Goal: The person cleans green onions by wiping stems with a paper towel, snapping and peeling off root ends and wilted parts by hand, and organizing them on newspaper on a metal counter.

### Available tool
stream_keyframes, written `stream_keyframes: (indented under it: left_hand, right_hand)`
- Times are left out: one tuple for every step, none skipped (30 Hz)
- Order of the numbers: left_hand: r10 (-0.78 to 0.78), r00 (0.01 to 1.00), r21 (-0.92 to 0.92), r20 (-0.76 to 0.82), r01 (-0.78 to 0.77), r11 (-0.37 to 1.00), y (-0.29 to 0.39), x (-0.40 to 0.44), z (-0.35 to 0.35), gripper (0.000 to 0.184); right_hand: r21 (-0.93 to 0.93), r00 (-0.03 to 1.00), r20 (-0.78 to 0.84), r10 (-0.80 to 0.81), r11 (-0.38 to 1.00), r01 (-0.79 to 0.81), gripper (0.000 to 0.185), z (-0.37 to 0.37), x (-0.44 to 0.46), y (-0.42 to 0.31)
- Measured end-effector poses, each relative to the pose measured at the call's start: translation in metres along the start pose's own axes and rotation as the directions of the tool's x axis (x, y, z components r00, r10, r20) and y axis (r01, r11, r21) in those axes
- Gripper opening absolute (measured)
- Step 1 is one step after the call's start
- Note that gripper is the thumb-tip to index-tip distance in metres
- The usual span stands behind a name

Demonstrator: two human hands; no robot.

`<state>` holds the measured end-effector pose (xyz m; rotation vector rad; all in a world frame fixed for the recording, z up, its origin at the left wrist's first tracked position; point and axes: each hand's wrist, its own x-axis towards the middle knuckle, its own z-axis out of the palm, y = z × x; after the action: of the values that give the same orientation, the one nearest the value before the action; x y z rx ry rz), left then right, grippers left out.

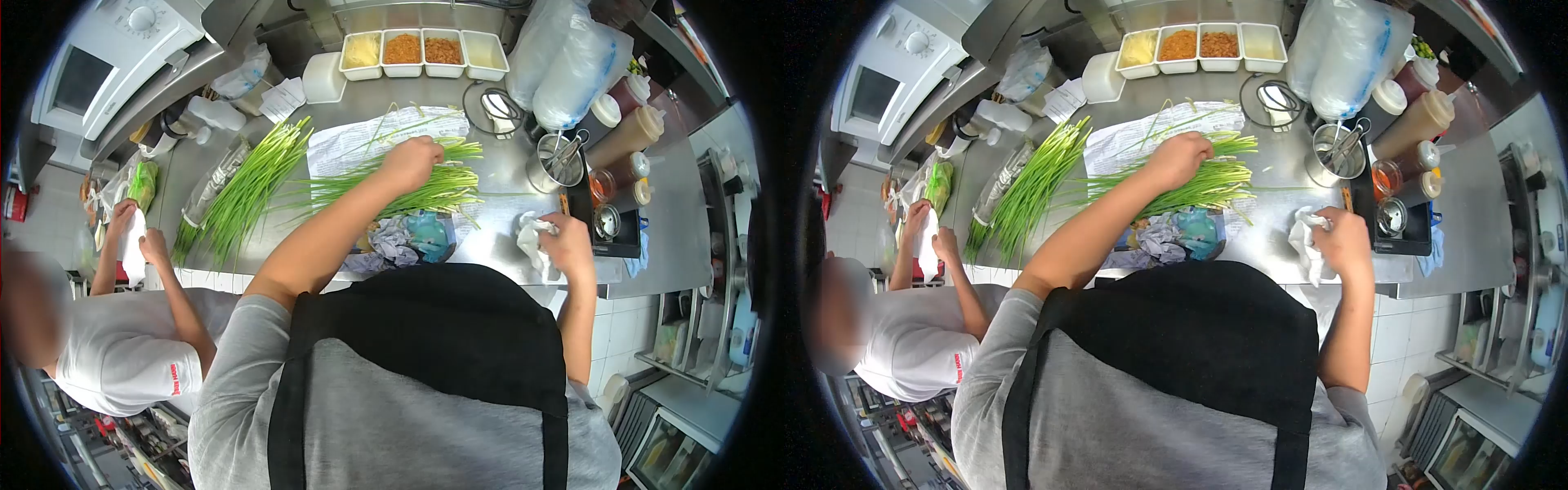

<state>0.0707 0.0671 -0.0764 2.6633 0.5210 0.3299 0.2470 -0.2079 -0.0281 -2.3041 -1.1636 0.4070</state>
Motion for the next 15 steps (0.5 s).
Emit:
stream_keyframes:
  left_hand:
    - [-0.016,1.000,0.032,0.002,0.015,0.999,-0.006,0.004,0.005,0.007]
    - [-0.032,0.999,0.065,0.003,0.032,0.997,-0.012,0.008,0.009,0.008]
    - [-0.051,0.999,0.099,0.002,0.051,0.994,-0.016,0.010,0.009,0.009]
    - [-0.054,0.999,0.079,0.001,0.053,0.995,-0.018,0.011,0.007,0.009]
    - [-0.056,0.998,0.061,0.003,0.056,0.997,-0.021,0.012,0.005,0.010]
    - [-0.060,0.998,0.042,0.008,0.059,0.997,-0.022,0.012,0.001,0.010]
    - [-0.037,0.999,0.059,0.000,0.037,0.998,-0.021,0.010,-0.001,0.010]
    - [-0.015,1.000,0.073,-0.007,0.016,0.997,-0.019,0.008,-0.001,0.009]
    - [0.009,1.000,0.087,-0.014,-0.007,0.996,-0.013,0.005,-0.005,0.009]
    - [-0.035,0.998,0.077,0.057,0.031,0.997,-0.008,0.003,-0.010,0.008]
    - [-0.076,0.989,0.069,0.128,0.068,0.995,-0.002,0.002,-0.015,0.008]
    - [-0.116,0.973,0.062,0.198,0.106,0.992,0.003,0.001,-0.018,0.009]
    - [-0.144,0.972,0.073,0.185,0.133,0.988,0.006,-0.002,-0.018,0.010]
    - [-0.173,0.970,0.085,0.173,0.161,0.983,0.008,-0.006,-0.019,0.011]
    - [-0.204,0.966,0.097,0.160,0.190,0.977,0.009,-0.008,-0.019,0.013]
  right_hand:
    - [-0.029,0.999,0.040,0.020,0.999,-0.019,0.031,-0.014,-0.002,-0.006]
    - [0.008,0.998,0.039,0.054,0.999,-0.054,0.030,-0.028,-0.006,-0.014]
    - [0.003,0.999,0.026,0.029,1.000,-0.029,0.027,-0.034,-0.008,-0.003]
    - [0.089,0.999,-0.001,0.043,0.995,-0.043,0.025,-0.041,-0.012,0.005]
    - [0.176,0.998,-0.025,0.061,0.983,-0.055,0.024,-0.045,-0.016,0.011]
    - [0.262,0.991,-0.102,0.082,0.964,-0.053,0.025,-0.046,-0.016,0.017]
    - [0.344,0.978,-0.176,0.111,0.938,-0.044,0.026,-0.044,-0.016,0.022]
    - [0.469,0.970,-0.215,0.115,0.883,-0.001,0.031,-0.040,-0.015,0.029]
    - [0.411,0.972,-0.213,0.097,0.911,-0.001,0.031,-0.036,-0.014,0.029]
    - [0.351,0.974,-0.211,0.079,0.936,0.000,0.031,-0.032,-0.013,0.027]
    - [0.286,0.976,-0.210,0.061,0.958,0.002,0.032,-0.028,-0.013,0.025]
    - [0.224,0.977,-0.213,0.031,0.974,0.018,0.031,-0.017,-0.013,0.024]
    - [0.173,0.978,-0.208,0.020,0.985,0.016,0.029,-0.007,-0.014,0.017]
    - [0.105,0.971,-0.235,-0.040,0.992,0.066,0.028,0.006,-0.016,0.015]
    - [0.036,0.961,-0.256,-0.101,0.993,0.114,0.027,0.020,-0.017,0.013]
